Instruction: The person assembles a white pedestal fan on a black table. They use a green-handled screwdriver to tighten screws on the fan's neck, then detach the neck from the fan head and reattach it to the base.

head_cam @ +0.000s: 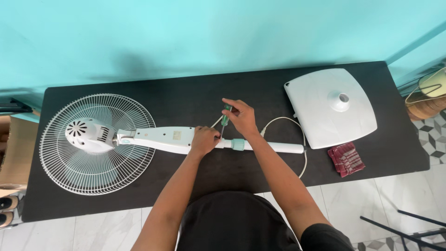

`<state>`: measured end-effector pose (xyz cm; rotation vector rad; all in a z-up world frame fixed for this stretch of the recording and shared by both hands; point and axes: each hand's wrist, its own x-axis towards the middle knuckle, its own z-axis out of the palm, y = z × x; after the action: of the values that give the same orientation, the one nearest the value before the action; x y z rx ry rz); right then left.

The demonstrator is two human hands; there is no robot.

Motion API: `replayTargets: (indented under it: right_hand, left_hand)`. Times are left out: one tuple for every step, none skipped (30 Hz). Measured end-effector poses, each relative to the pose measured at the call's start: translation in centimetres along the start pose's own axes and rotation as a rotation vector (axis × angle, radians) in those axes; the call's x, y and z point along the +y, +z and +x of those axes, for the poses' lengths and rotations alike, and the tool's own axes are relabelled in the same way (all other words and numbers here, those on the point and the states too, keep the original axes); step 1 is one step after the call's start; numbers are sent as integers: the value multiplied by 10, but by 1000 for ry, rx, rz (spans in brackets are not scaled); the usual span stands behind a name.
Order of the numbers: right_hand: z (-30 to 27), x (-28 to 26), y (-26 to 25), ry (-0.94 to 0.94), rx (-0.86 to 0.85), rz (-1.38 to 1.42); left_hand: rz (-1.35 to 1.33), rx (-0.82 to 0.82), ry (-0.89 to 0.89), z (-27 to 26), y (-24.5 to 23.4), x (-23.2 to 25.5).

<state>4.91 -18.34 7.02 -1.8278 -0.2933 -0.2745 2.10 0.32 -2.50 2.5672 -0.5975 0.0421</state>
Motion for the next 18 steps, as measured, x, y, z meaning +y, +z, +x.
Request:
replayTargets:
  right_hand:
    - [-4,2,-1,4,-7,22]
    - [-6,4,0,31,-14,89]
    - [-5,7,0,52,-24,152]
    - [-4,9,-2,75,-34,216]
    - [-5,12,0,54,-35,204]
    - [-6,14,0,33,-37,192]
    - [-7,16,4,9,-39,185]
    - [-8,18,6,-35,-18,181]
    - [-10,19,7,-77,7,176]
    - [-12,20,8,-118,32,170]
    - [-11,21,7,-65,61,92]
    - [-9,21,7,-11,90,14]
    - [-8,21,8,45,111,-64]
    - [-6,22,9,27,96,-65]
    - [-4,23,6,12,79,-73]
    - [-3,25,3,-2,61,-82]
    - [-4,27,3,34,47,22]
    - [-5,29,3,71,33,126]
  left_hand:
    - [-9,-4,-13,-2,1,1]
    - [-17,-8,-26,-3,2,2]
    - [-36,-11,-31,-1,2,3]
    - [-55,-14,-37,1,2,4]
    - [-67,-23,-42,1,1,3]
    - [-65,-17,-52,0,1,4]
    - [-58,-10,-63,-1,0,4]
    - [-52,-3,-74,-1,-1,5]
    - [-46,1,-72,-3,0,7]
    - [-40,4,-70,-4,0,9]
    - [-35,12,-64,-2,-1,10]
    - [-33,11,-57,0,-3,11]
    - [-35,11,-57,-1,-5,10]
    - [-37,10,-58,-2,-6,9]
    - [-24,-5,-53,-1,-5,10]
    - [-11,-19,-48,0,-4,9]
    - [3,-37,-48,-4,-2,7]
    - [-10,-29,-45,-7,2,7]
